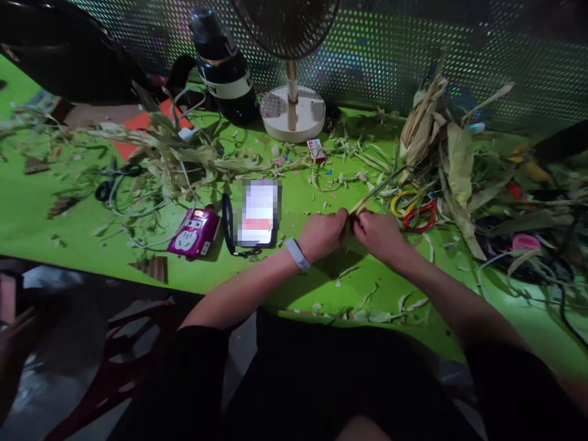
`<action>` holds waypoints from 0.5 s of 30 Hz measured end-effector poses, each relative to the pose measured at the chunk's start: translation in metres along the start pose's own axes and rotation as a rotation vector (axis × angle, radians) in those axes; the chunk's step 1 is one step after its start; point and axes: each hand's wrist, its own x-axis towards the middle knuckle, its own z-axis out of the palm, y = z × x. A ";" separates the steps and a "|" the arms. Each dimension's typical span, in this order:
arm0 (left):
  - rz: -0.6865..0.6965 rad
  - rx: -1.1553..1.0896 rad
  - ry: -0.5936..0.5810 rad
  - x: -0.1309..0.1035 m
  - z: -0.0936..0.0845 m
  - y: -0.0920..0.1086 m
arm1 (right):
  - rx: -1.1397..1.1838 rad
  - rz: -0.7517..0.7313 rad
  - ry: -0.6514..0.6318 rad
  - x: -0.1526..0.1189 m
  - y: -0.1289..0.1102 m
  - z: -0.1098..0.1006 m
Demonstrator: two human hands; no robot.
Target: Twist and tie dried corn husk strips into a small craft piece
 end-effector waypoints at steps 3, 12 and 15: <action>-0.010 0.069 -0.040 -0.001 0.000 0.004 | -0.046 0.032 0.040 -0.002 -0.005 0.008; -0.329 0.007 0.246 0.016 -0.023 -0.039 | 0.126 0.380 0.245 0.021 0.049 -0.022; -0.422 -0.247 0.472 0.020 -0.034 -0.059 | 0.150 0.614 0.467 0.018 0.093 -0.050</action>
